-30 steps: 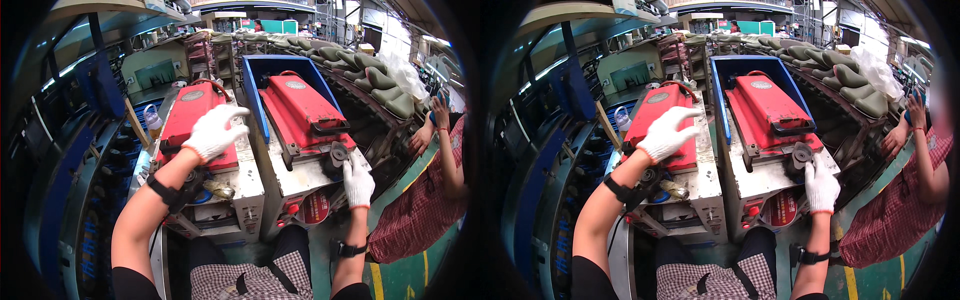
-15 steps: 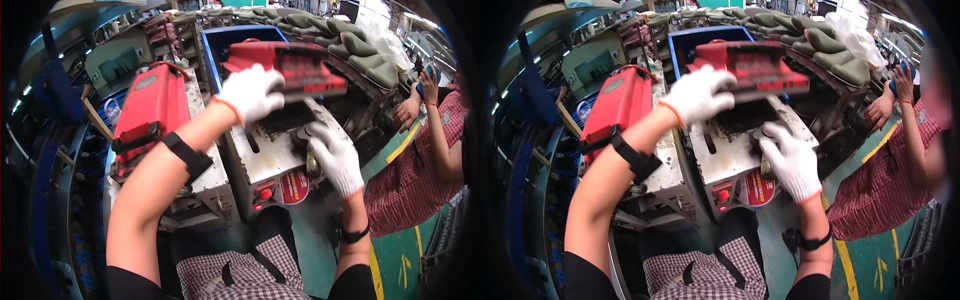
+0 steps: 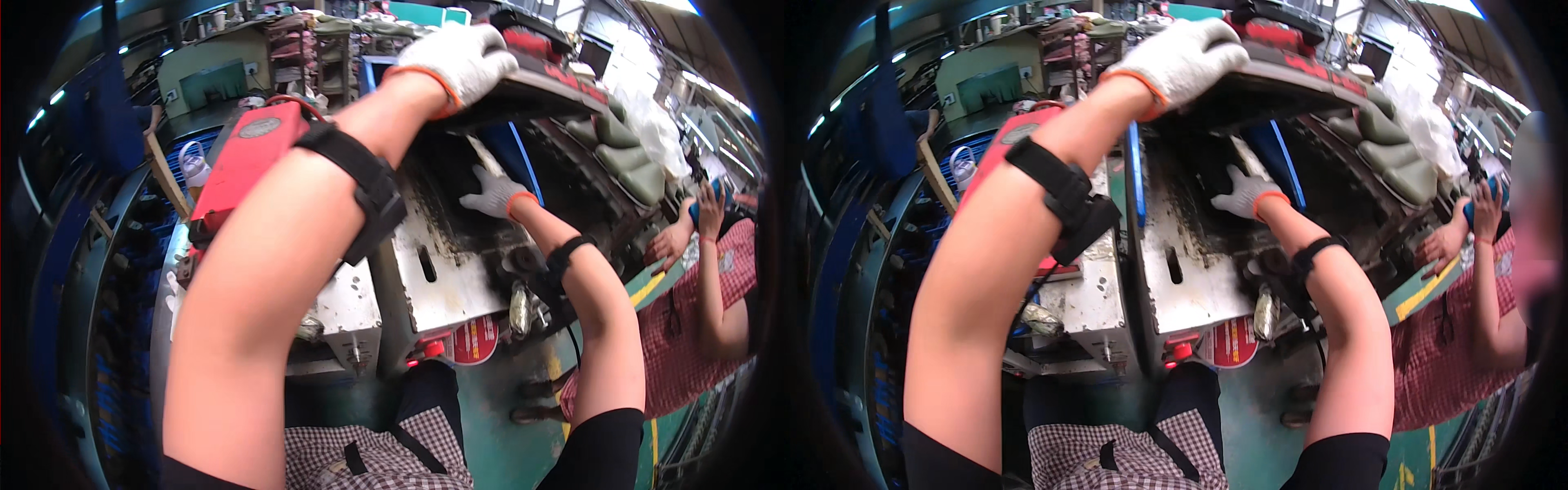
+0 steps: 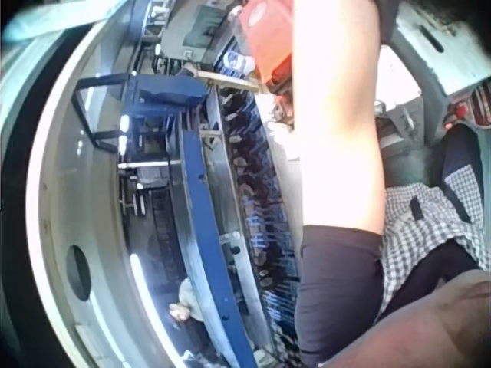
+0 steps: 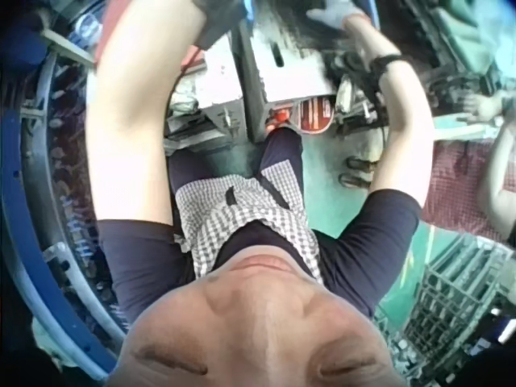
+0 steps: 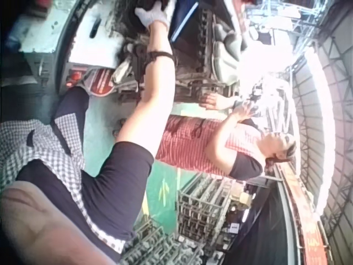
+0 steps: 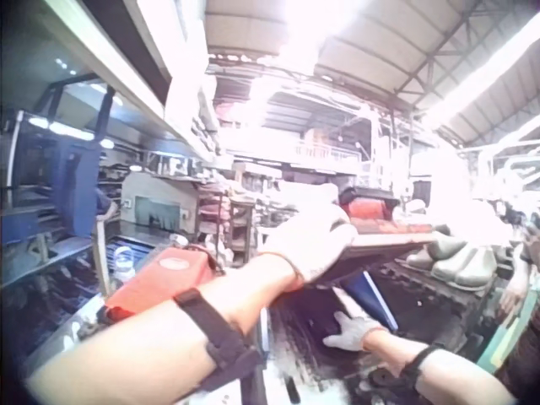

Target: Operates heat-pressing machines to attach shoe soles or components on a factory assembly line.

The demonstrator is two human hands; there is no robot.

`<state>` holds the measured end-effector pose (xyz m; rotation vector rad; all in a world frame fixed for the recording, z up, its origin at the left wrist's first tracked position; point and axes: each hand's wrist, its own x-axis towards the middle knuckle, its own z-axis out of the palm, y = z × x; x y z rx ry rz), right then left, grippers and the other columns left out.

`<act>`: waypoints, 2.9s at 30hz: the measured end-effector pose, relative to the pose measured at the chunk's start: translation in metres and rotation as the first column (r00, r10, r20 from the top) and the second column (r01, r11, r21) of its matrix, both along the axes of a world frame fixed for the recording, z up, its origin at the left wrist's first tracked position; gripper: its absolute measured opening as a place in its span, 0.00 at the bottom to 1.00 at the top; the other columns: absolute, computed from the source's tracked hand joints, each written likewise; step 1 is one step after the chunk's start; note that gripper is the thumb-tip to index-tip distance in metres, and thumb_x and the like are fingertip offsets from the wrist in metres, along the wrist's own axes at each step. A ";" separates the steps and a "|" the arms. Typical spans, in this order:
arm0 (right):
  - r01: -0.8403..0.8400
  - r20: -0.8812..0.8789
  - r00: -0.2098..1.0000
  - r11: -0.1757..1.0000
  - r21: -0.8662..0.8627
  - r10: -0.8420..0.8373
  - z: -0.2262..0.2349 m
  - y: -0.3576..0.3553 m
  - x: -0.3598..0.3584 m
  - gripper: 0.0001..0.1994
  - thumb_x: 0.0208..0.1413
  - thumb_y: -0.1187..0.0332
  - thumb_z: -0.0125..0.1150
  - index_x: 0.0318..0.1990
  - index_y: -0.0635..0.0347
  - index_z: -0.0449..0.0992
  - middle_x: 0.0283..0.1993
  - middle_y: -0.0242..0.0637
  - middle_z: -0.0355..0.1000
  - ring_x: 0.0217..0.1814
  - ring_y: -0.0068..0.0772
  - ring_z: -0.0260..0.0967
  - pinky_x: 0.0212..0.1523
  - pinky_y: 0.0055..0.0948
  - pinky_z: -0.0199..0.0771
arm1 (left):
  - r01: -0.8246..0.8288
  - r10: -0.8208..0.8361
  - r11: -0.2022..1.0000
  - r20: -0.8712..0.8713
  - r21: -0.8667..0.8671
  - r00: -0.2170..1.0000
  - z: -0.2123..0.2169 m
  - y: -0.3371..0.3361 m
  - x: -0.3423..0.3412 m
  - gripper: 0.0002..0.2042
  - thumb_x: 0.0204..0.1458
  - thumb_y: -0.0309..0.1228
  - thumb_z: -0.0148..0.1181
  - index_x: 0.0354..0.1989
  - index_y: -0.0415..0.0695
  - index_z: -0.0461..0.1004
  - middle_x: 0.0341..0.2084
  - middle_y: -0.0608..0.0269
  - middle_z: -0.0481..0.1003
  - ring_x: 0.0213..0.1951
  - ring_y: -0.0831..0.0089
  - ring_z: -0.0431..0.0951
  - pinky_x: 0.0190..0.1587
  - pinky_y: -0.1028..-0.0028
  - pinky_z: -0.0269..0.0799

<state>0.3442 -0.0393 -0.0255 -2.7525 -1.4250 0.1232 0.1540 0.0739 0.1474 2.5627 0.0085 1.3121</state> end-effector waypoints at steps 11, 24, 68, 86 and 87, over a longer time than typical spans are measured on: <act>0.550 -0.951 0.085 0.781 0.294 0.298 0.047 -0.119 -0.080 0.27 0.66 0.37 0.49 0.49 0.51 0.78 0.35 0.32 0.81 0.18 0.28 0.71 0.13 0.24 0.63 | 0.027 -0.200 0.841 -0.264 -0.541 0.943 -0.078 -0.039 -0.114 0.52 0.62 0.54 0.58 0.81 0.40 0.32 0.78 0.36 0.46 0.78 0.48 0.53 0.77 0.63 0.52; 0.040 -0.721 0.193 0.729 0.683 0.666 -0.036 -0.087 -0.339 0.37 0.67 0.49 0.50 0.76 0.66 0.58 0.78 0.46 0.59 0.82 0.42 0.52 0.81 0.41 0.48 | 0.667 0.049 -0.067 0.666 -0.742 0.745 -0.186 -0.122 -0.367 0.29 0.56 0.35 0.68 0.66 0.40 0.68 0.54 0.64 0.75 0.55 0.75 0.74 0.60 0.69 0.71; -0.623 0.400 0.769 0.447 0.642 0.498 -0.064 0.007 -0.390 0.17 0.62 0.78 0.63 0.58 0.64 0.80 0.54 0.47 0.77 0.56 0.47 0.76 0.59 0.39 0.73 | 0.209 0.697 -0.470 -0.506 -0.857 -0.508 -0.407 -0.034 -0.934 0.72 0.33 0.46 0.81 0.81 0.41 0.31 0.72 0.38 0.62 0.70 0.47 0.66 0.72 0.57 0.60; -0.610 0.368 0.634 0.147 0.779 0.680 -0.050 -0.011 -0.378 0.17 0.43 0.75 0.69 0.45 0.57 0.83 0.49 0.40 0.78 0.53 0.49 0.75 0.54 0.48 0.72 | 0.600 0.274 0.131 0.610 -0.789 0.743 -0.294 -0.128 -0.611 0.51 0.47 0.40 0.72 0.79 0.41 0.51 0.77 0.45 0.54 0.76 0.44 0.57 0.74 0.49 0.63; -0.543 0.357 0.585 0.025 0.839 0.728 -0.052 -0.017 -0.385 0.18 0.42 0.72 0.70 0.45 0.53 0.83 0.45 0.37 0.78 0.51 0.49 0.74 0.55 0.48 0.70 | 0.630 0.120 0.095 0.637 -0.771 0.762 -0.280 -0.122 -0.583 0.52 0.46 0.42 0.72 0.79 0.42 0.50 0.77 0.45 0.54 0.76 0.45 0.56 0.74 0.48 0.62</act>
